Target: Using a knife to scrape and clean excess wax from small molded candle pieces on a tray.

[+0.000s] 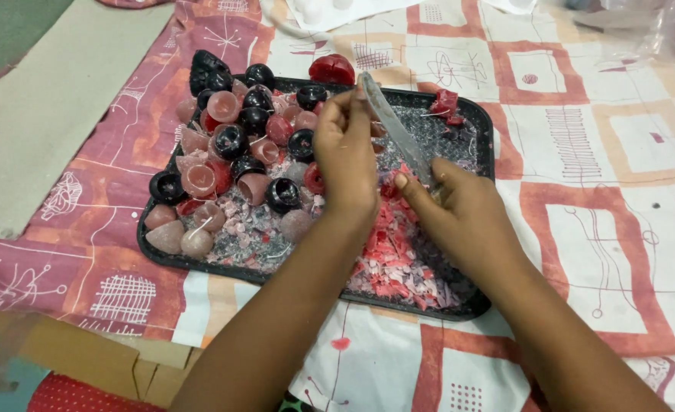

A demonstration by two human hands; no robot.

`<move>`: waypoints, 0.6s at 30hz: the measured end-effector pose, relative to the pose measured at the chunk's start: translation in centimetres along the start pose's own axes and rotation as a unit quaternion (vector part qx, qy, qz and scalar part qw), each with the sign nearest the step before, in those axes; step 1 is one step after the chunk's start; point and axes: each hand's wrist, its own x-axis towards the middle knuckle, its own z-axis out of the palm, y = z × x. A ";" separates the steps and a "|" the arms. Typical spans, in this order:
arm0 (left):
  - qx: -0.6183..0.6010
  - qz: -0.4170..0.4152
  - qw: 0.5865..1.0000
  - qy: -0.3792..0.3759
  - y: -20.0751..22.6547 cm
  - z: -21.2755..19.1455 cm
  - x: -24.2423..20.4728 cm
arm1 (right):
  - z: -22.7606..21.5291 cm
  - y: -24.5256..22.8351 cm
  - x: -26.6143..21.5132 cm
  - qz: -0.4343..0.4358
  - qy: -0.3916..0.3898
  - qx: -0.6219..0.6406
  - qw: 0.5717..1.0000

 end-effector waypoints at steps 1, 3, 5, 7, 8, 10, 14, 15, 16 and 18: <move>0.000 -0.001 1.000 0.001 -0.8 -0.3 0.0 | -0.1 0.2 -0.2 0.001 -0.001 0.000 1.000; 0.015 0.052 0.998 -0.039 -2.2 -0.7 0.9 | -0.4 0.3 0.3 -0.009 0.016 0.010 1.000; 0.010 0.053 0.997 -0.047 -2.2 -0.8 1.1 | -0.6 0.8 0.8 -0.025 0.016 0.026 0.999; 0.006 0.046 0.997 -0.055 -1.2 -0.9 0.6 | -0.8 1.0 0.8 -0.031 0.013 0.043 0.999; 0.059 0.012 0.997 -0.058 0.0 -0.8 0.4 | -0.9 1.0 0.8 -0.028 0.010 0.052 0.998; 0.112 -0.020 0.992 -0.061 1.9 -1.2 0.1 | -1.1 0.9 0.8 -0.025 0.008 0.062 0.998; 0.175 -0.045 0.978 -0.101 2.8 -4.2 0.4 | -1.2 1.3 0.8 -0.031 0.001 0.087 0.996; 0.150 -0.067 0.979 -0.122 2.7 -5.1 0.8 | -1.2 1.4 0.9 -0.040 0.000 0.090 0.995; 0.152 -0.064 0.979 -0.122 3.3 -5.3 0.9 | -1.3 0.9 0.9 -0.042 0.001 0.092 0.995; 0.190 -0.046 0.973 -0.124 4.1 -5.7 0.7 | -1.6 0.2 0.4 -0.006 -0.017 0.097 0.995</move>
